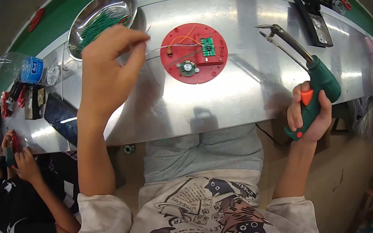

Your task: The person repeatedly solders wires to circuit boards on round bases using a soldering iron, taking wires from a metal bowl and placing the completed bases onto a conveyor belt.

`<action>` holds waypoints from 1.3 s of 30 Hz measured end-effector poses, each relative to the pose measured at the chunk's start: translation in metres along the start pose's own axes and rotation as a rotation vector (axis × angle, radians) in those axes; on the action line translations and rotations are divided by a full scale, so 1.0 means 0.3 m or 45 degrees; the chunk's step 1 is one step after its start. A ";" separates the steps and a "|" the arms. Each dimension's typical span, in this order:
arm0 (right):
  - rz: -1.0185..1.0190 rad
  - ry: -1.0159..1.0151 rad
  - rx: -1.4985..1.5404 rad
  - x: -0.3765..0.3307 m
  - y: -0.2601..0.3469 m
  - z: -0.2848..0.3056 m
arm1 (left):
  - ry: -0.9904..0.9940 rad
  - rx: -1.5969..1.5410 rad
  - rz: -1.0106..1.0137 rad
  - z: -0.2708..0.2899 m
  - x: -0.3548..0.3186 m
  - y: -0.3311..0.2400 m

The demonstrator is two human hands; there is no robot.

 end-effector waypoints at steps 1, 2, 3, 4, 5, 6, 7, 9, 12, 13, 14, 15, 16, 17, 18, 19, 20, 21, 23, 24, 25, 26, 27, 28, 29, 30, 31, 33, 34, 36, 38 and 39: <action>0.027 0.001 -0.025 -0.006 0.008 -0.002 | 0.177 0.101 0.016 0.002 -0.007 0.005; 0.036 -0.005 -0.037 -0.010 0.007 -0.006 | 0.178 0.093 0.003 0.002 -0.020 0.015; 0.064 -0.035 -0.050 -0.015 0.001 -0.016 | 0.262 0.133 0.010 -0.015 -0.038 0.024; 0.098 -0.077 -0.088 -0.032 0.011 -0.021 | 0.347 0.152 0.000 -0.045 -0.047 0.028; 0.116 -0.100 -0.163 -0.042 0.017 -0.008 | 0.426 0.185 0.091 -0.055 -0.058 0.030; 0.156 -0.124 -0.291 -0.046 0.033 -0.008 | 0.468 0.225 0.087 -0.066 -0.069 0.050; 0.223 -0.188 -0.426 -0.048 0.058 -0.011 | 0.497 0.178 0.162 -0.075 -0.083 0.070; 0.350 -0.240 -0.685 -0.075 0.133 -0.015 | 0.447 0.202 0.116 -0.064 -0.090 0.056; 0.772 -0.358 -0.945 -0.151 0.266 -0.068 | 0.447 0.337 -0.035 -0.062 -0.089 0.028; 0.921 -0.310 -0.971 -0.169 0.305 -0.090 | 0.446 0.335 -0.057 -0.068 -0.096 0.017; 1.016 -0.293 -1.075 -0.185 0.340 -0.106 | 0.431 0.330 -0.037 -0.076 -0.109 0.012; 1.047 -0.350 -1.156 -0.194 0.362 -0.112 | 0.417 0.327 -0.012 -0.082 -0.124 0.007; 1.082 -0.417 -1.246 -0.208 0.383 -0.122 | 0.421 0.325 -0.035 -0.093 -0.126 -0.013; 1.089 -0.424 -1.240 -0.208 0.380 -0.111 | 0.387 0.390 -0.044 -0.100 -0.140 -0.036; 0.972 -0.541 -1.262 -0.199 0.369 -0.079 | 0.353 0.454 -0.052 -0.105 -0.159 -0.050; 0.851 -0.655 -1.280 -0.191 0.365 -0.046 | 0.421 0.547 -0.087 -0.100 -0.186 -0.033; 0.837 -0.736 -1.392 -0.186 0.359 0.009 | 0.422 0.550 -0.092 -0.107 -0.196 -0.046; 0.737 -0.839 -1.413 -0.156 0.342 0.079 | 0.433 0.563 -0.073 -0.117 -0.203 -0.062; 0.633 -0.935 -1.419 -0.121 0.319 0.121 | 0.455 0.600 -0.046 -0.131 -0.243 -0.083; 0.525 -0.961 -1.454 -0.122 0.323 0.122 | 0.457 0.603 -0.046 -0.136 -0.272 -0.093; 0.418 -0.969 -1.477 -0.105 0.323 0.120 | 0.474 0.561 -0.060 -0.133 -0.302 -0.106; 0.545 -0.957 -1.441 -0.128 0.338 0.079 | 0.495 0.506 -0.076 -0.141 -0.321 -0.122; 0.613 -0.899 -1.442 -0.120 0.363 0.057 | 0.456 0.489 -0.133 -0.147 -0.322 -0.147; 0.681 -0.852 -1.434 -0.125 0.373 0.034 | 0.464 0.497 -0.131 -0.144 -0.345 -0.148; 0.679 -0.858 -1.424 -0.133 0.368 0.026 | 0.441 0.502 -0.157 -0.149 -0.380 -0.147; 0.697 -0.840 -1.441 -0.130 0.367 0.023 | 0.407 0.502 -0.192 -0.162 -0.392 -0.136; 0.717 -0.823 -1.458 -0.129 0.365 0.019 | 0.325 0.499 -0.261 -0.172 -0.383 -0.148; 0.703 -0.825 -1.393 -0.139 0.350 0.040 | 0.273 0.481 -0.328 -0.192 -0.414 -0.138; 0.683 -0.828 -1.338 -0.143 0.340 0.053 | 0.222 0.451 -0.395 -0.196 -0.423 -0.141; 0.697 -0.812 -1.297 -0.140 0.306 0.050 | 0.151 0.453 -0.446 -0.198 -0.410 -0.161; 0.696 -0.783 -1.236 -0.124 0.273 0.052 | 0.101 0.310 -0.451 -0.172 -0.396 -0.171; 0.725 -0.780 -1.218 -0.115 0.259 0.055 | 0.038 0.298 -0.409 -0.154 -0.375 -0.162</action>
Point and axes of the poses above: each hand's wrist, its own x-axis towards the middle knuckle, its own z-axis out of the back of the hand, y = z × x, the point moved 4 cm from there along x, towards the middle knuckle, and after that the axes turned 13 degrees about y, right-handed, at the moved point
